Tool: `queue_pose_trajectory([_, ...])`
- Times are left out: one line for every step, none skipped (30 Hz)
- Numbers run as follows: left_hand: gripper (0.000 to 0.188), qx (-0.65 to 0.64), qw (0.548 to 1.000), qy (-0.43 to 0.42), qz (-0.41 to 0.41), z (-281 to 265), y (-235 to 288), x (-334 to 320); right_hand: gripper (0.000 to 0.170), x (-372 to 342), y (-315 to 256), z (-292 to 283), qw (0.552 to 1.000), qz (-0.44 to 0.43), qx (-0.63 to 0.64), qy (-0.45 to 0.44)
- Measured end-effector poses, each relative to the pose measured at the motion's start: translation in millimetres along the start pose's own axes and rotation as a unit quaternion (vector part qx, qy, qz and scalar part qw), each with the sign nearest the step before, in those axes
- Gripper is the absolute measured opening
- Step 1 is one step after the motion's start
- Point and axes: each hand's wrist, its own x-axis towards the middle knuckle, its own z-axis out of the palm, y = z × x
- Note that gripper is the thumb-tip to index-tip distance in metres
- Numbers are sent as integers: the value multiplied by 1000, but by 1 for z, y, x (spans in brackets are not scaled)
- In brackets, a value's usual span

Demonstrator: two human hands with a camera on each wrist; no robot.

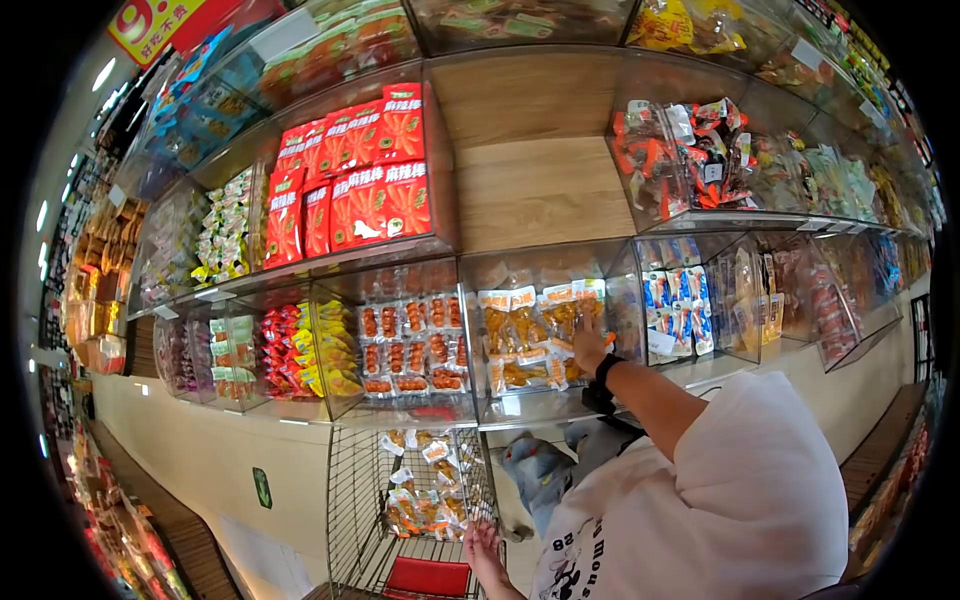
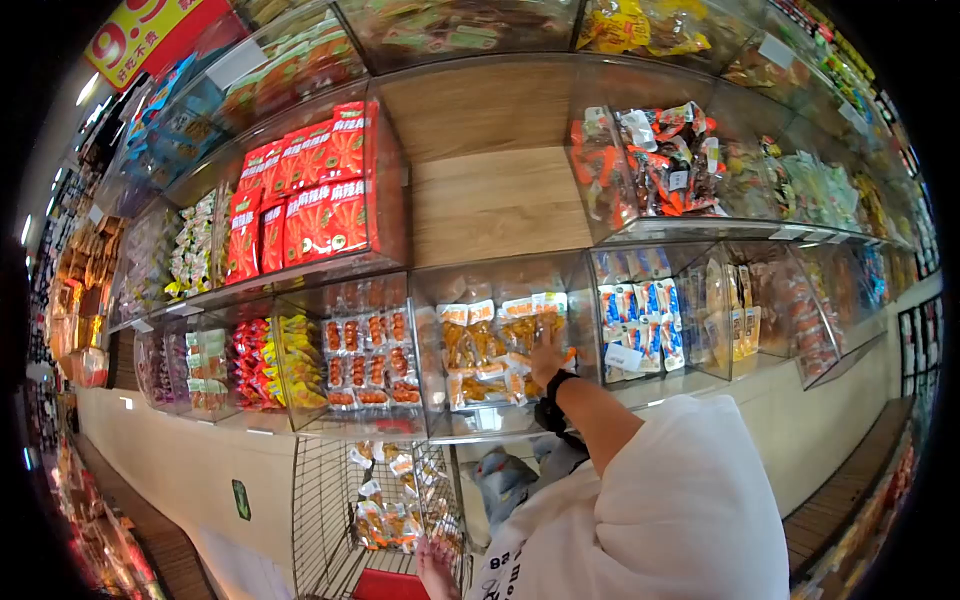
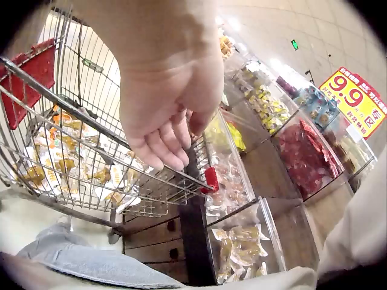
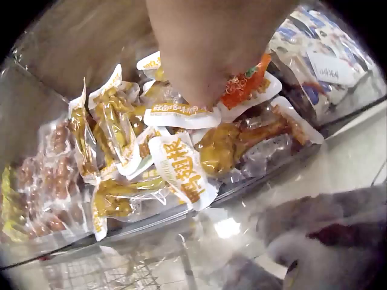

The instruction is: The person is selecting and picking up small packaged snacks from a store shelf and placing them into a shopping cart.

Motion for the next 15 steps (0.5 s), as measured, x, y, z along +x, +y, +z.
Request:
queue_pose_trajectory([28,17,1000,0,4,-5,2,1,36,8,1,12,996,-6,37,83])
queue_pose_trajectory([28,34,999,3,8,-11,5,1,32,24,2,36,984,-14,73,163])
queue_pose_trajectory([29,47,999,10,11,-19,6,-2,28,32,4,53,964,-28,107,242])
queue_pose_trajectory([26,35,999,25,27,-34,-3,4,24,33,8,46,973,-35,120,194])
queue_pose_trajectory([25,105,991,46,75,-53,-13,11,21,38,8,33,980,-49,129,144])
queue_pose_trajectory([24,174,975,73,118,-74,-23,17,19,44,11,35,982,-55,102,148])
queue_pose_trajectory([22,241,953,102,153,-93,-32,16,17,55,23,39,983,-63,72,154])
queue_pose_trajectory([18,334,917,154,154,-107,-33,13,16,66,28,40,984,-70,42,161])
queue_pose_trajectory([16,437,862,186,178,-124,-40,9,15,75,14,34,983,-78,13,169])
queue_pose_trajectory([16,463,843,216,168,-129,-36,2,15,58,-9,16,942,-45,138,301])
queue_pose_trajectory([16,490,823,242,158,-134,-32,-3,15,22,-29,-19,869,-10,266,418])
queue_pose_trajectory([16,474,832,255,133,-144,-39,-7,16,-3,-56,-48,842,-88,292,445])
queue_pose_trajectory([16,458,842,264,108,-154,-49,-8,18,-30,-86,-73,809,-161,317,467])
queue_pose_trajectory([16,442,851,270,85,-161,-57,-9,21,-54,-119,-92,800,-237,300,462])
queue_pose_trajectory([17,439,853,268,83,-164,-62,-9,24,-73,-153,-102,797,-310,300,422])
